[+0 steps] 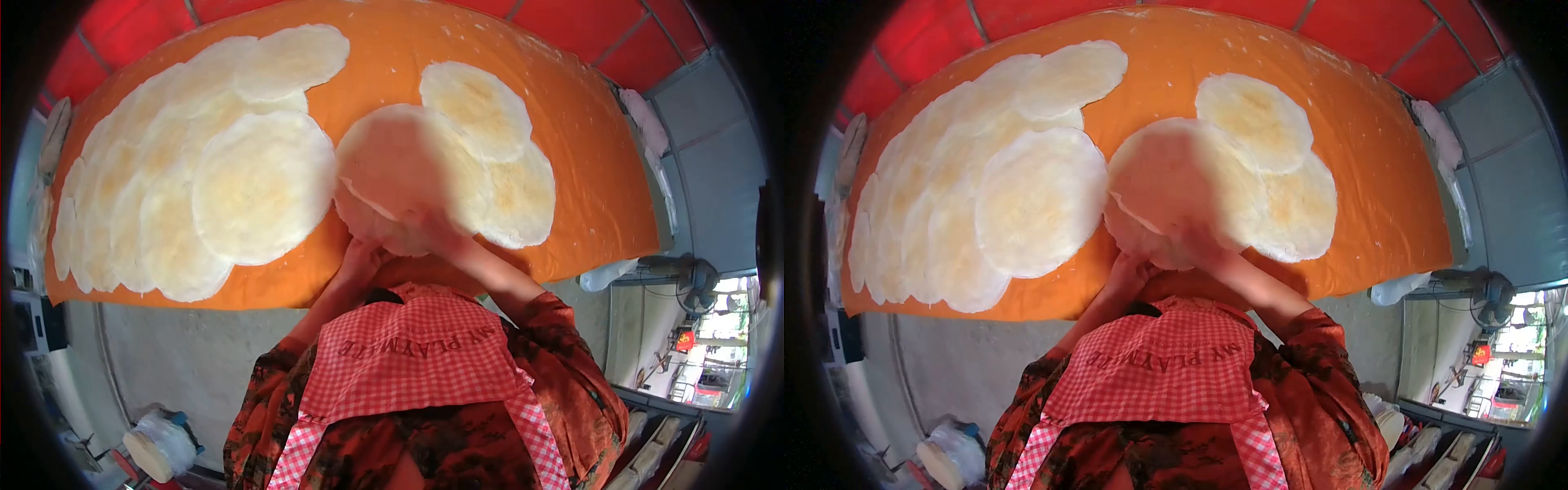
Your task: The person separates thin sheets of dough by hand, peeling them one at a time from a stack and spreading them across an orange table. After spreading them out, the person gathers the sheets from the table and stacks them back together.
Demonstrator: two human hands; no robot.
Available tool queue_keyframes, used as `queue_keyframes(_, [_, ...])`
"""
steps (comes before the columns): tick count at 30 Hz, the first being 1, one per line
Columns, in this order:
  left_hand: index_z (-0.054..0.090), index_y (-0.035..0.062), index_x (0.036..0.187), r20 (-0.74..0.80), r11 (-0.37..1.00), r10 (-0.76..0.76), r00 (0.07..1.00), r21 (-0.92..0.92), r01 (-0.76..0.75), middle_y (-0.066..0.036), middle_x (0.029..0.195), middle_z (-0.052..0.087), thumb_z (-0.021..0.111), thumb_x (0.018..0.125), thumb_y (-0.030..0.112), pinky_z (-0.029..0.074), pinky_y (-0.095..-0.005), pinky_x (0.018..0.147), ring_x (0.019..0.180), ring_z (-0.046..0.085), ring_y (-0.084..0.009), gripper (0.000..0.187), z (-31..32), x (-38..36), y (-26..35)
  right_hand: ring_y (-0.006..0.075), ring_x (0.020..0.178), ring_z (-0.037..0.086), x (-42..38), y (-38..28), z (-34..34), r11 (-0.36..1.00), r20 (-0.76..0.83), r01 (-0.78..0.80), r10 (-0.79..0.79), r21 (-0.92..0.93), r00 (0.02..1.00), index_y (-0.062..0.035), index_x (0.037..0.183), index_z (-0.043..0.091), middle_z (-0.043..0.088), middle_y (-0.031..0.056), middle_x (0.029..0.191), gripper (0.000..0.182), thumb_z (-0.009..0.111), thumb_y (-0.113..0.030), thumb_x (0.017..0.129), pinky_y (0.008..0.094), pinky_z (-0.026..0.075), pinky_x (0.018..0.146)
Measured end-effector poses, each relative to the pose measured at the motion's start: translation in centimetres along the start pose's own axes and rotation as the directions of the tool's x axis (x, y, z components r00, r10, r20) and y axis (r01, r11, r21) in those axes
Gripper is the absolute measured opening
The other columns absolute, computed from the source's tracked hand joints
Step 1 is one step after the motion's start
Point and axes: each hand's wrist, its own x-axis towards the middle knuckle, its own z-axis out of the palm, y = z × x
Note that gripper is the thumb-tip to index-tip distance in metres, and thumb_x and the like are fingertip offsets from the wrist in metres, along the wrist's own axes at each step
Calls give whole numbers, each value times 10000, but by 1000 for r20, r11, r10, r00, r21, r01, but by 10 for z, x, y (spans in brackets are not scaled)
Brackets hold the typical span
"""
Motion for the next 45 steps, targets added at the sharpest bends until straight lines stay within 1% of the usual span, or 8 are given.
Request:
queue_keyframes(10, [379,2,1324,38,999,1,999,-34,0,-141,1252,526,438,922,59,492,-419,945,1139,552,-290,410,5,3,3,318,744,608,7,-42,-22,791,46,-238,257,564,965,-54,901,645,634,124,895,159,615,-150,778,380,513,679])
queue_keyframes(14, [430,41,1296,-19,999,50,999,-8,-50,-91,1217,543,455,939,136,510,-389,889,1079,571,-228,370,33,-3,14,213,769,601,2,28,-6,963,-169,-103,147,248,975,-32,1056,647,660,62,970,269,580,-62,796,340,489,707])
queue_keyframes(15, [461,56,1274,-38,998,58,998,4,-58,-69,1196,554,465,943,158,522,-373,856,1043,583,-200,347,44,-4,21,168,767,578,10,45,-21,736,-103,-295,442,609,891,-26,1074,644,656,39,939,294,583,-32,787,325,479,682])
queue_keyframes(18, [504,54,1167,-54,926,168,984,351,-139,-63,1063,566,462,940,163,506,-348,750,926,575,-182,255,34,17,34,96,691,544,17,60,-125,716,-213,-445,626,538,750,-11,1010,654,645,32,824,279,629,-26,732,254,449,622])
queue_keyframes(24, [535,40,916,-217,971,170,961,203,-126,-76,786,556,456,909,102,443,-280,487,640,542,-164,101,83,104,202,59,643,522,-32,79,-241,594,-339,-317,735,739,587,5,907,663,607,-21,754,177,595,5,744,224,409,570])
queue_keyframes(32, [616,18,913,137,110,456,879,972,-209,-95,833,636,582,798,148,503,-363,728,786,628,-202,177,226,115,419,65,690,569,-103,62,-230,453,-233,-353,824,819,516,19,950,652,638,-9,800,208,575,59,761,220,445,624])
queue_keyframes(37, [666,-39,825,424,-751,179,888,641,-155,-205,797,667,633,754,151,497,-390,761,792,652,-306,206,201,180,378,81,762,592,-114,57,-211,382,-198,-327,856,864,477,20,1006,640,651,13,856,256,575,63,762,235,470,700])
queue_keyframes(45, [639,60,1072,147,-663,87,985,747,-53,-163,1074,638,563,833,237,502,-425,851,999,621,-335,307,-9,234,169,108,891,596,-74,62,-240,450,-215,-300,788,841,577,17,1132,567,636,42,980,371,517,100,774,250,464,813])
